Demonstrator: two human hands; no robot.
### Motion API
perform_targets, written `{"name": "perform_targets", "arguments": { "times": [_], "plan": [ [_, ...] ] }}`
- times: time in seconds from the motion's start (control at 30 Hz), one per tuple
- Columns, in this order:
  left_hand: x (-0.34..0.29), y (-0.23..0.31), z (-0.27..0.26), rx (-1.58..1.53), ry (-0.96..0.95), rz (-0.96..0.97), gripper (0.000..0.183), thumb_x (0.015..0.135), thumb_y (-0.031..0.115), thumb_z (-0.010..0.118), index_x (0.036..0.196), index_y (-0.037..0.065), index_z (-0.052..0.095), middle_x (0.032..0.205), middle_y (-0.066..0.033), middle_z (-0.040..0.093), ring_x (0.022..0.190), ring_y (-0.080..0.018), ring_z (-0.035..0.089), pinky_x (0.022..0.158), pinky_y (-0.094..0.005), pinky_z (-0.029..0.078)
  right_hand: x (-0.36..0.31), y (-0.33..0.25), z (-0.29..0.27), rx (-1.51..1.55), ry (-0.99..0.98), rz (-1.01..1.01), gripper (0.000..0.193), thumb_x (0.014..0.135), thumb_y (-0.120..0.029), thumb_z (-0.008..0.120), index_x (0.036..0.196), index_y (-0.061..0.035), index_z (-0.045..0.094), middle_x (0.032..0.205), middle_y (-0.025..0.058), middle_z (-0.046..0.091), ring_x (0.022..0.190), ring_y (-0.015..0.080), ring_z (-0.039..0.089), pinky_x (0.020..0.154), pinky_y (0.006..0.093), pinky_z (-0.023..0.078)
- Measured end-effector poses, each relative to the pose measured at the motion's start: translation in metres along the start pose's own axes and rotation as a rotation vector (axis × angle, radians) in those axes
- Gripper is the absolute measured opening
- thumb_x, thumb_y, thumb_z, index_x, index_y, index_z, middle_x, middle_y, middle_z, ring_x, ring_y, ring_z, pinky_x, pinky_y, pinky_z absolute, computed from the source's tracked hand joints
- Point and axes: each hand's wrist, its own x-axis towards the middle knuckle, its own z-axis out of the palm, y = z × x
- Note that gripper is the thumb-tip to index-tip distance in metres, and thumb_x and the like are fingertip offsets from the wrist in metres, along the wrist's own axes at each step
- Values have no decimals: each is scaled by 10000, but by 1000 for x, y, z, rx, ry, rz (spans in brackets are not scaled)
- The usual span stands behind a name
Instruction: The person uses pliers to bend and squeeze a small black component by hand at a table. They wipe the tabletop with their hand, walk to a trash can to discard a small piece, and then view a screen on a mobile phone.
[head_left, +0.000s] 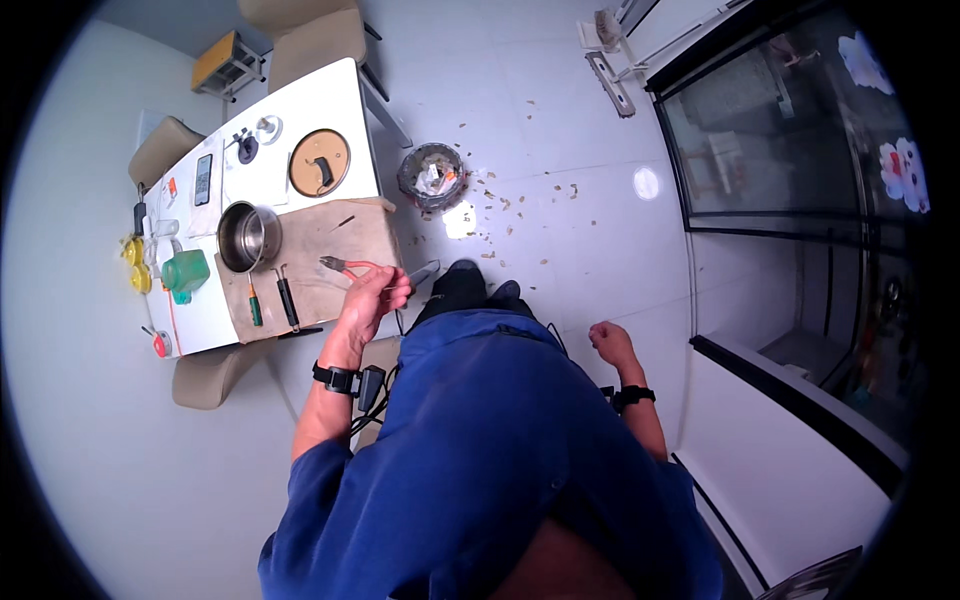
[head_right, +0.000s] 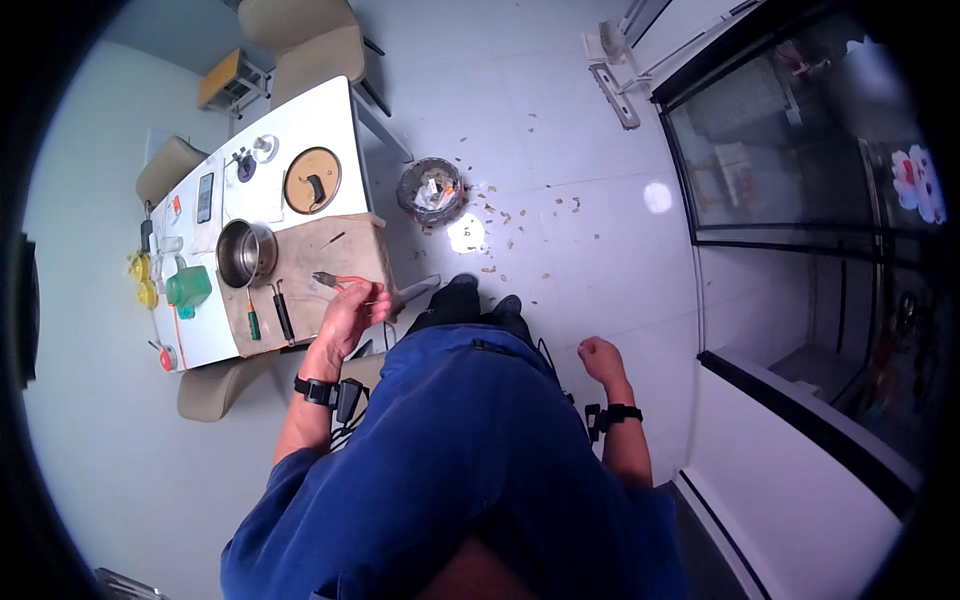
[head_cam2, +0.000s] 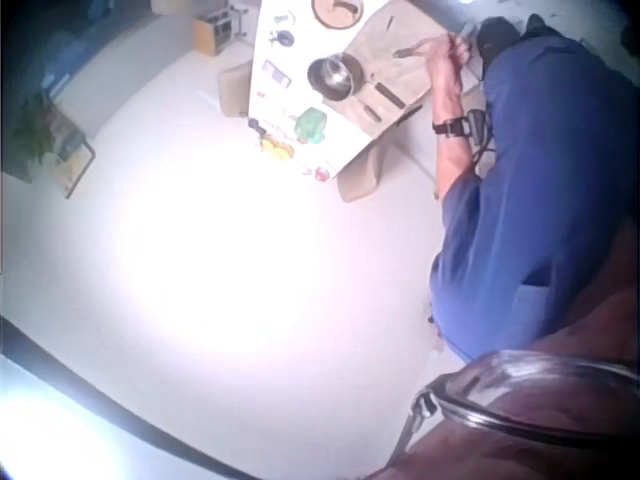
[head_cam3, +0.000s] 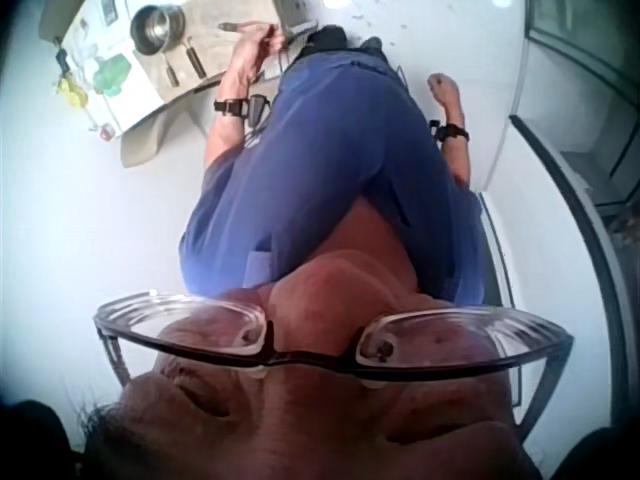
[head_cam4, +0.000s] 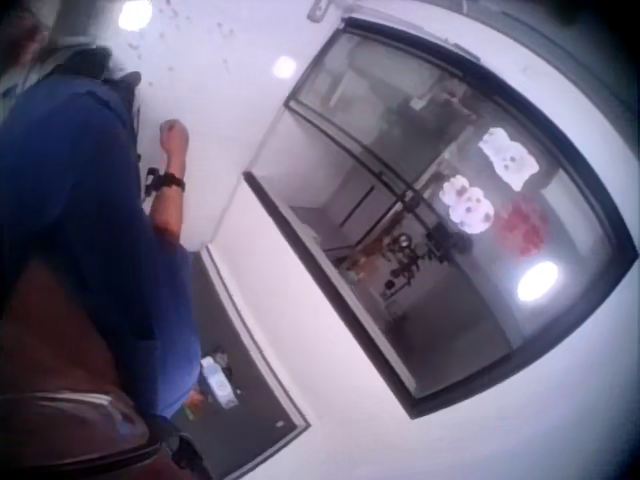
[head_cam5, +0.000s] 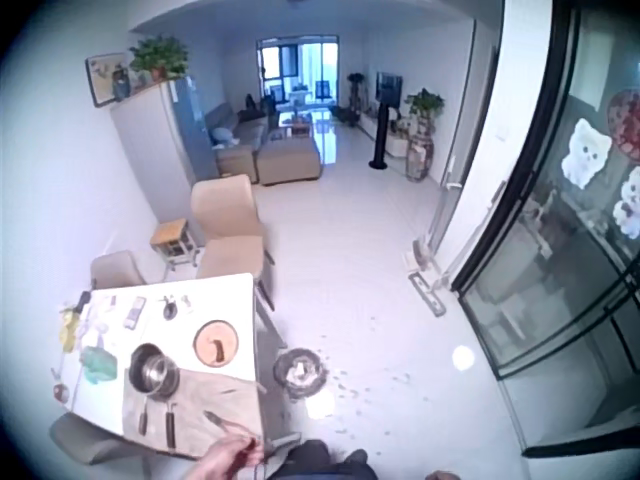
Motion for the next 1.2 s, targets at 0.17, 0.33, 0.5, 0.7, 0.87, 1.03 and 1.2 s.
{"name": "perform_targets", "arguments": {
  "times": [0.17,0.33,0.5,0.7,0.87,1.03,1.2],
  "plan": [
    [27,23,42,-40,24,-9,249,1067,257,568,1122,28,650,995,-71,720,826,-139,702,733,-266,600,39,-7,-32,-95,-129,-41,243,937,-230,655,1011,-9,724,817,95,741,743,185,724,721,339,565],
    [95,46,65,-125,42,-3,202,1058,241,590,1055,50,657,956,-52,718,815,-131,700,714,-249,596,97,-42,-79,15,-153,21,286,915,-250,632,943,12,743,814,150,748,787,264,731,724,387,558],
    [164,94,100,-44,87,41,215,1048,258,613,1063,49,663,956,-48,717,813,-115,682,725,-250,577,158,-48,-142,95,-172,176,276,927,-234,648,975,15,756,834,109,757,736,172,711,713,336,566],
    [218,172,130,27,88,125,220,1057,275,605,1061,63,663,973,-21,709,844,-96,662,777,-253,560,260,-111,-223,122,-43,278,188,930,-142,678,974,25,754,834,97,750,678,164,690,664,326,562],
    [236,207,135,-105,263,129,209,1062,264,591,1053,68,661,959,-23,705,855,-108,660,785,-265,558,386,-173,-284,-60,-176,159,178,933,-148,682,955,14,752,801,112,742,692,160,697,641,334,561],
    [293,241,144,-265,334,182,209,1058,273,595,1052,74,661,946,-22,703,849,-120,665,780,-280,560,609,-57,-336,-535,-70,-381,294,933,-286,688,889,0,746,660,83,665,583,153,644,509,323,499],
    [262,206,166,-556,691,188,220,1053,286,600,1051,75,659,916,-29,699,843,-132,669,760,-292,556,691,-387,-371,-470,-405,-305,444,945,-437,666,866,-7,746,613,63,624,497,165,578,465,345,459]
  ]
}}
